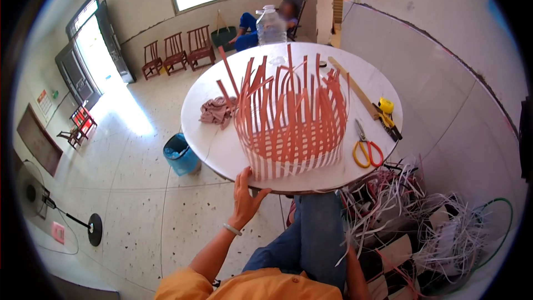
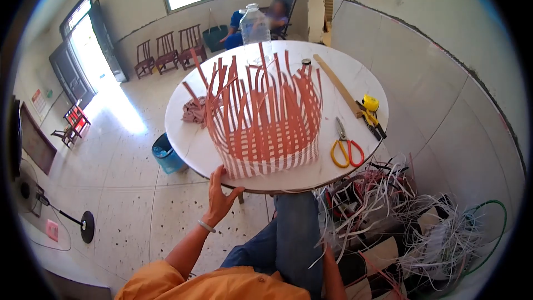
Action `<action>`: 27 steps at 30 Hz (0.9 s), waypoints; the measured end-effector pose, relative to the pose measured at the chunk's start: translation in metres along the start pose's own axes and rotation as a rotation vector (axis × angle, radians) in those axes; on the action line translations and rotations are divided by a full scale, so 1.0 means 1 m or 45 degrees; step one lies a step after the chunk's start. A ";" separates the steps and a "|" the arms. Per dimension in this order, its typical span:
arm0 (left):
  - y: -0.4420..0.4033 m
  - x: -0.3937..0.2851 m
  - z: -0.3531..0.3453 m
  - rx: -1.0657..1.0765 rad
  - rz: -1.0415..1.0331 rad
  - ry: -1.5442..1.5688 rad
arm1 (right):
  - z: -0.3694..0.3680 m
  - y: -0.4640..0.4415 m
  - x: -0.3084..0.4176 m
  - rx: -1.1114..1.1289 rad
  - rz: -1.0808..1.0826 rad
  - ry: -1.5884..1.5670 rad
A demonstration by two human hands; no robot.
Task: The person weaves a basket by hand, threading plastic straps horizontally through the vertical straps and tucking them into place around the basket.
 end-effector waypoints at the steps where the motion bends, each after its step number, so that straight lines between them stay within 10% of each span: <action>1: 0.000 0.000 0.002 0.005 -0.009 -0.006 | 0.004 0.013 0.009 0.012 -0.026 -0.028; 4: -0.005 -0.006 0.014 -0.037 -0.022 0.065 | 0.029 0.047 0.045 0.034 -0.105 0.009; 8: -0.022 -0.039 0.043 -0.182 -0.273 -0.142 | 0.061 0.092 0.162 -0.152 0.118 1.442; 18: -0.048 -0.076 0.033 -0.260 -0.669 -0.340 | -0.185 0.169 0.340 0.126 1.422 0.923; 23: -0.049 -0.070 0.029 -0.219 -0.632 -0.383 | -0.262 0.145 0.338 0.318 1.677 1.026; 27: -0.046 -0.067 0.026 -0.242 -0.697 -0.354 | -0.274 0.126 0.327 0.435 1.350 0.943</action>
Point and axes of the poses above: each hand's wrist, its own y-axis away from the middle knuckle, its own z-axis out of the back of the hand, x = y × z, the point moved 6 cm from there along -y, towards the middle knuckle, and after that the axes turned 9 degrees about -y, right-handed, at the moved point
